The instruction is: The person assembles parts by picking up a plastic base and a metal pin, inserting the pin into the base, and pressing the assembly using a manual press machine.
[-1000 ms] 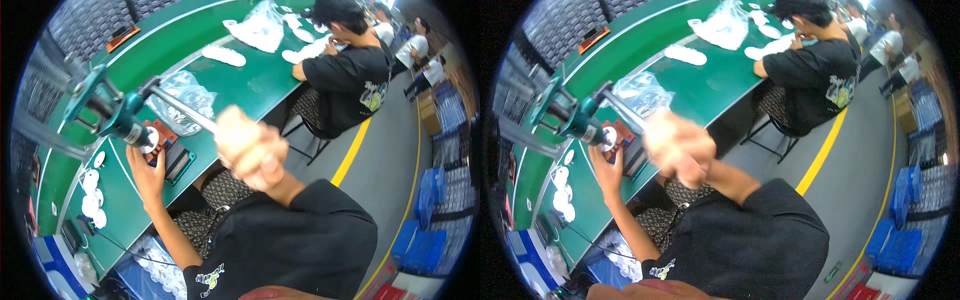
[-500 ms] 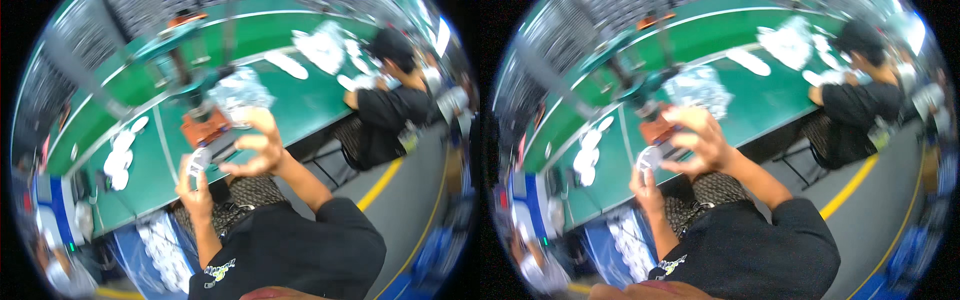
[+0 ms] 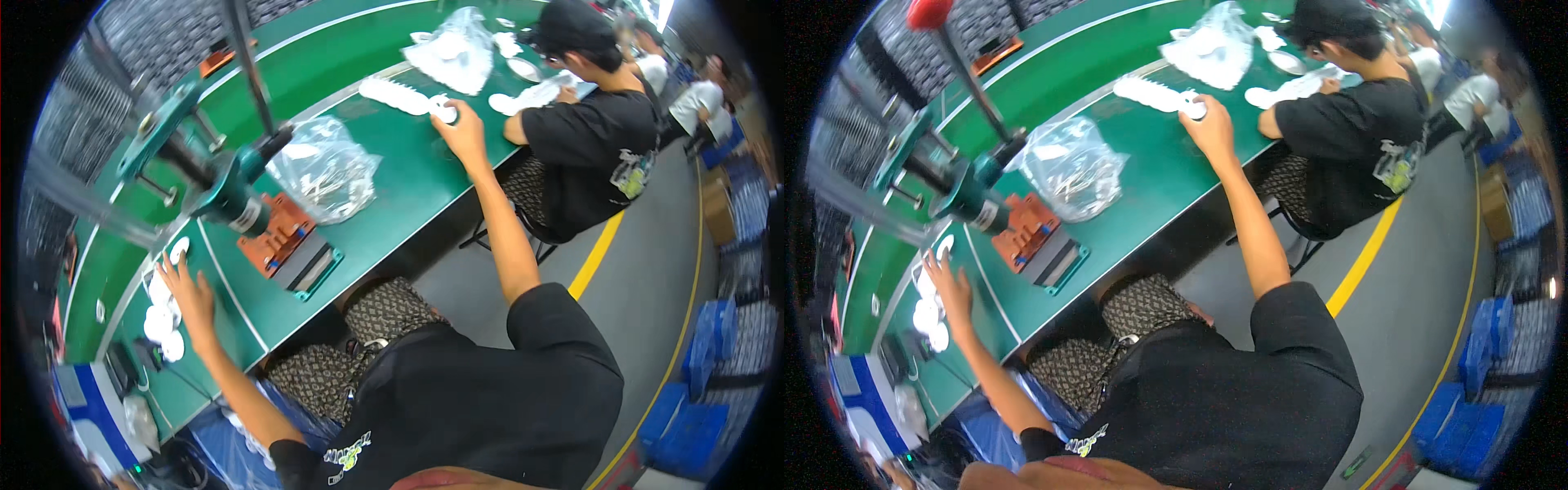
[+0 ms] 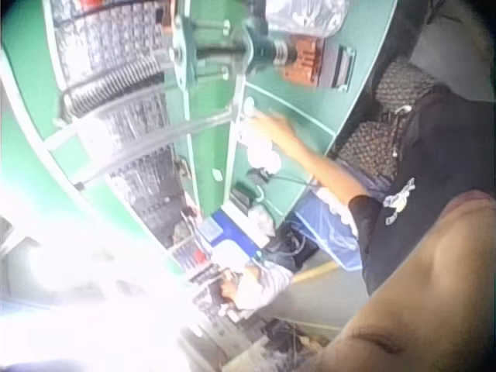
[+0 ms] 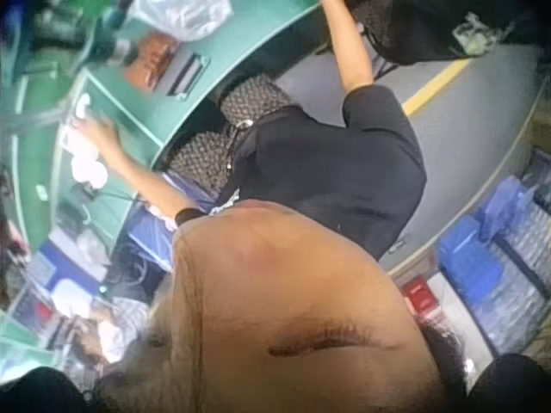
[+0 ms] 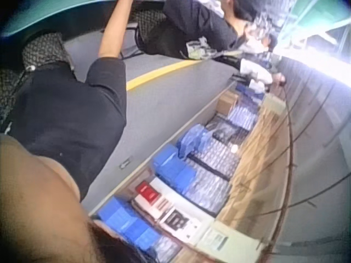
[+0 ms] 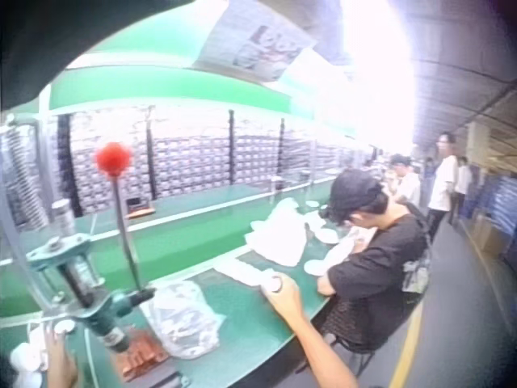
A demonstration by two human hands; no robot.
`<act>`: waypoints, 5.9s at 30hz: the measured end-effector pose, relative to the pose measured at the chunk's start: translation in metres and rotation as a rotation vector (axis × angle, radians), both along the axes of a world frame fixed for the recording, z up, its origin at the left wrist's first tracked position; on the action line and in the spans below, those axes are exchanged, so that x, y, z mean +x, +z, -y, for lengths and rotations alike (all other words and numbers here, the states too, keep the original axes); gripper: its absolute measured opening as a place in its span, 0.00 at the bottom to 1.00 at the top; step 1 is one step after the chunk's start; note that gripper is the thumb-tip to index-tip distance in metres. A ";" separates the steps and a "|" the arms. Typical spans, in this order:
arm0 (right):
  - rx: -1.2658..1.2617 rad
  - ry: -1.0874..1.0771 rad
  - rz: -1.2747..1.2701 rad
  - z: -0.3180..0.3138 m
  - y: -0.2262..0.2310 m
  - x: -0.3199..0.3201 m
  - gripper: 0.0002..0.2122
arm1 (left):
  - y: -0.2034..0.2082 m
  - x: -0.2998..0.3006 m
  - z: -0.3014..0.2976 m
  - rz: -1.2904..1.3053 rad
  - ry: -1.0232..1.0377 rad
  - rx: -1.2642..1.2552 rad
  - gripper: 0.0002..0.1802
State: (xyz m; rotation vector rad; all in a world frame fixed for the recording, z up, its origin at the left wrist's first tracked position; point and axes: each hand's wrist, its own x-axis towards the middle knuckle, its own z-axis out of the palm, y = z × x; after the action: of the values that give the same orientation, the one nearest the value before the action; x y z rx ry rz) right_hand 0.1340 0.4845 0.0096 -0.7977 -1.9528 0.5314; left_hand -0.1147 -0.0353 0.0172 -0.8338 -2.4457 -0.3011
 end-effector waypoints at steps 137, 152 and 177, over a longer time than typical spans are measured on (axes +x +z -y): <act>-1.538 1.109 -0.095 0.319 0.034 0.011 0.07 | -0.011 0.163 -0.043 0.306 -0.420 0.504 0.31; -0.805 1.029 0.198 0.339 0.013 0.004 0.10 | -0.019 0.166 -0.037 0.315 -0.437 0.490 0.32; -0.322 1.135 0.583 0.318 0.076 0.016 0.11 | -0.009 0.175 -0.027 0.184 -0.689 0.442 0.31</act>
State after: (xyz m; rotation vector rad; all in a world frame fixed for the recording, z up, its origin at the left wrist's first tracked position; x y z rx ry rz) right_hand 0.1504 0.1666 0.0861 0.1088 -2.8268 1.4147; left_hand 0.0607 -0.0079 0.0084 -1.4548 -2.0327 -1.1602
